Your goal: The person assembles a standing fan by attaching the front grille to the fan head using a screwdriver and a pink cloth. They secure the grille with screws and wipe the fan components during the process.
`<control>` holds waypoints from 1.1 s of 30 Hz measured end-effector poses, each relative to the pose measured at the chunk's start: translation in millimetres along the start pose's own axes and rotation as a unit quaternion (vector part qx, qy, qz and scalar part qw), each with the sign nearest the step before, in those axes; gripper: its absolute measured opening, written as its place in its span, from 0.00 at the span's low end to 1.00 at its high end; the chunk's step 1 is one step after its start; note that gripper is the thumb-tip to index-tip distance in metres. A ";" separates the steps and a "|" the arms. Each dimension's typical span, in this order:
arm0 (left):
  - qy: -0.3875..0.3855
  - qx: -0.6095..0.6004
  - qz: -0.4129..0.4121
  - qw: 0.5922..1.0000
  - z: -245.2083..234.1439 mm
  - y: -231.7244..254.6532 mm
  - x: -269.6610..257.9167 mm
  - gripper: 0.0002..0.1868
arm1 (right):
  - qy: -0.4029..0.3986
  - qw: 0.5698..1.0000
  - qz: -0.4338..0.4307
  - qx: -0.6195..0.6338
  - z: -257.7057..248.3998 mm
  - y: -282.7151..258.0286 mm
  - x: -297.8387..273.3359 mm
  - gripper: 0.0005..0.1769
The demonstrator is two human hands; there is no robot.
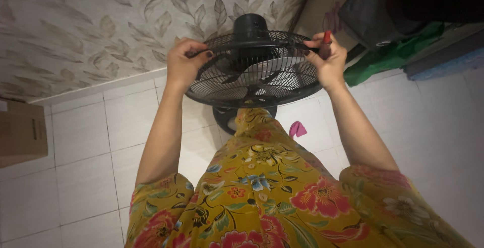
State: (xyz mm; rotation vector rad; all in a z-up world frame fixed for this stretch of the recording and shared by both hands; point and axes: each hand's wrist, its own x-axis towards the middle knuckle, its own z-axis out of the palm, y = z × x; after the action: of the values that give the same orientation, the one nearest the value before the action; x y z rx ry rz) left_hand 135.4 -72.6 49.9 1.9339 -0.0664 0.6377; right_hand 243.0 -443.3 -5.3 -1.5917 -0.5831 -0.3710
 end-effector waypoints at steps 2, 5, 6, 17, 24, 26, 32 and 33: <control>0.001 -0.010 0.016 1.000 3.2 -12.8 -3.0 0.09 | -0.021 0.994 -0.097 -0.040 -8.1 6.5 2.9 0.14; 0.012 0.029 0.145 0.989 -2.6 -28.9 -5.6 0.08 | -0.037 0.996 -0.080 -0.031 -18.5 19.7 4.2 0.16; 0.021 0.014 0.130 0.991 -5.9 -33.3 -7.9 0.08 | -0.019 0.999 -0.028 0.011 -20.9 24.8 3.0 0.16; 0.071 -0.162 0.009 0.984 -22.6 -115.6 -19.2 0.07 | -0.003 0.976 0.029 0.217 -55.1 92.7 -15.1 0.11; 0.134 -0.217 0.001 0.967 -31.4 -165.7 -32.9 0.09 | 0.043 0.972 0.019 0.230 -58.8 123.5 -29.0 0.13; 0.141 -0.226 0.001 0.964 -33.3 -173.9 -33.2 0.07 | 0.062 0.966 0.028 0.248 -57.8 133.2 -28.7 0.15; 0.162 -0.307 0.004 0.938 -34.0 -209.8 -53.4 0.06 | 0.079 0.958 0.036 0.273 -64.6 174.2 -48.9 0.18; 0.167 -0.326 0.007 0.930 -32.7 -217.4 -59.1 0.06 | 0.079 0.955 0.028 0.286 -64.6 182.5 -53.0 0.17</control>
State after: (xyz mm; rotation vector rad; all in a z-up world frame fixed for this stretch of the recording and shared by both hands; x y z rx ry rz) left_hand 142.2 39.2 -148.3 1.1694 -0.0659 0.8239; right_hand 310.4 -520.9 -177.8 -1.0088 -0.4651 -0.2531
